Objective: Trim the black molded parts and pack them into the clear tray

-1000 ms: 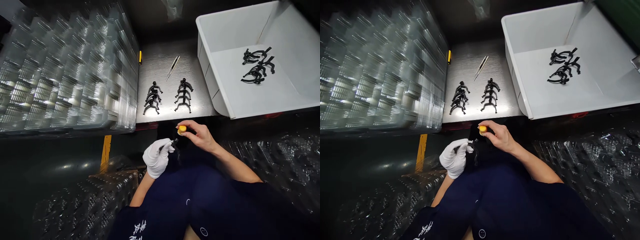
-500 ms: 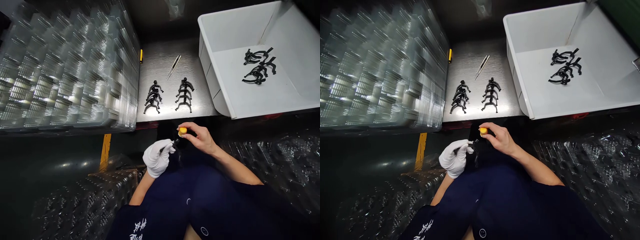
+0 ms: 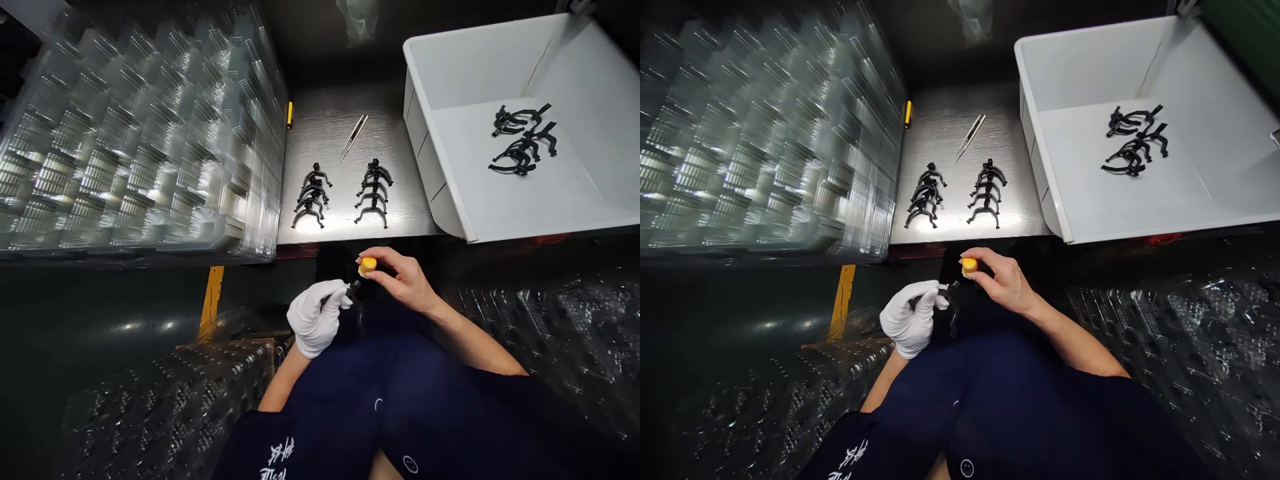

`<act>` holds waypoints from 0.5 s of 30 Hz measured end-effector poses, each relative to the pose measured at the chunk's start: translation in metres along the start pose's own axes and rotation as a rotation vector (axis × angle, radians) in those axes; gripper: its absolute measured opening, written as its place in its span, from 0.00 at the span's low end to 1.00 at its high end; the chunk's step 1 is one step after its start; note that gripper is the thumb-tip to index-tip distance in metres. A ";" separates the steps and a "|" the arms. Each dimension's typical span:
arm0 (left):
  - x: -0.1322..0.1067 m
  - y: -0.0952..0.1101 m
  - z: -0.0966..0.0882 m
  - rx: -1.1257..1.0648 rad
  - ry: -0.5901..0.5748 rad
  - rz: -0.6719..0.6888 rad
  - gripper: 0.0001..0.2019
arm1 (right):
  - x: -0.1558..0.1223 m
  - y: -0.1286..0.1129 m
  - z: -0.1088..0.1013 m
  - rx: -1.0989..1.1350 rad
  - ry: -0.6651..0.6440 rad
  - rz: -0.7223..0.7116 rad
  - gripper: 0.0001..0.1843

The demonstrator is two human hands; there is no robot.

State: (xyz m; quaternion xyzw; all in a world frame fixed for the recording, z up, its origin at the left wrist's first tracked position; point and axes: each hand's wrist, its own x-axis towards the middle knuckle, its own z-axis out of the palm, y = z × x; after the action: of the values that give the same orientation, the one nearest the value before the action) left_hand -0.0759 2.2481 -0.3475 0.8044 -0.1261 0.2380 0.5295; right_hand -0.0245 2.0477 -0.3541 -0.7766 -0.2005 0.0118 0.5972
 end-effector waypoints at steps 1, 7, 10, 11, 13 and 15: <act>0.000 0.000 0.000 0.005 -0.003 0.007 0.04 | 0.000 0.000 0.000 -0.004 0.001 -0.001 0.15; 0.006 0.002 0.000 0.053 -0.002 0.053 0.03 | -0.002 -0.024 0.002 -0.034 0.022 -0.114 0.16; 0.007 0.006 0.002 0.055 -0.023 0.116 0.06 | -0.004 -0.034 0.006 -0.112 -0.016 -0.286 0.18; 0.008 0.006 0.003 0.065 -0.015 0.145 0.07 | -0.003 -0.032 0.006 -0.140 -0.019 -0.354 0.18; 0.009 0.002 0.006 0.057 -0.008 0.172 0.09 | 0.000 -0.020 0.005 -0.213 0.016 -0.402 0.18; 0.009 -0.003 0.010 -0.009 -0.022 0.075 0.14 | 0.006 -0.005 0.004 -0.286 0.074 -0.366 0.16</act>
State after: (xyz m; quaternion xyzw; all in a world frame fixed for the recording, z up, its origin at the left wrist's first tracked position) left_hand -0.0638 2.2403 -0.3486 0.7992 -0.1631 0.2482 0.5226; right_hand -0.0220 2.0547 -0.3495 -0.8039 -0.3155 -0.1536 0.4803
